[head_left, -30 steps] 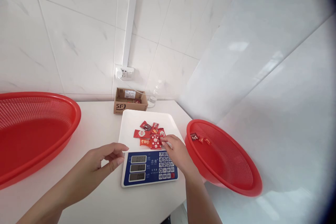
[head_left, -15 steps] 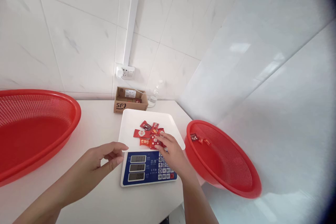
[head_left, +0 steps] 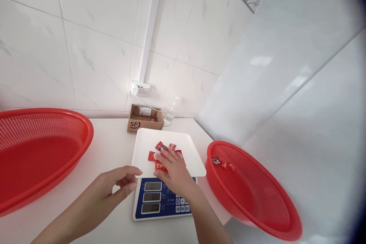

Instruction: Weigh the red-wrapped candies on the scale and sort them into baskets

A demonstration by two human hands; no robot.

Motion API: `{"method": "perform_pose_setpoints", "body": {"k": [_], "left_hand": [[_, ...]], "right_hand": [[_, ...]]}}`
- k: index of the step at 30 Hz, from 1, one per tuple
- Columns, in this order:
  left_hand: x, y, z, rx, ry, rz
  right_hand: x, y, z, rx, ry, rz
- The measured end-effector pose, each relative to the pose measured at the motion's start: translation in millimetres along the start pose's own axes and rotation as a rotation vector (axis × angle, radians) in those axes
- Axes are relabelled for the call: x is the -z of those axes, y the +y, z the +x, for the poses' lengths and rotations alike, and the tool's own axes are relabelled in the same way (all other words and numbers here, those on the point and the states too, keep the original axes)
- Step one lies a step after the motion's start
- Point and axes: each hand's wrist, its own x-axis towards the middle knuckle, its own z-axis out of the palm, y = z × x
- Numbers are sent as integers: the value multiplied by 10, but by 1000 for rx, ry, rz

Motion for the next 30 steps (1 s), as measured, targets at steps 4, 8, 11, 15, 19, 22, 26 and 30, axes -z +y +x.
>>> {"method": "perform_pose_setpoints", "body": {"k": [4,8,11,15,19,22,26,30], "left_hand": [[-1,-25,5,-1,-3,-10],[6,-37,24,9,-7,-10],[3,-52,33,24,3,-7],[5,-44,23,28,23,-3],[30,-1,4,25,18,26],[33,8,-5,26,8,35],[15,-19,-1,29,4,26],[9,-37,10,16,30,25]], "right_hand": [[-35,-109,112,56,-68,-66],[-4,-85,99,34,-44,-36],[46,-4,30,6,1,18],[132,151,-23,-84,87,22],[193,231,106,-125,54,-26],[192,204,276,-98,-26,-36],[173,150,418,-78,-93,-48],[187,172,400,-52,-65,16]]}}
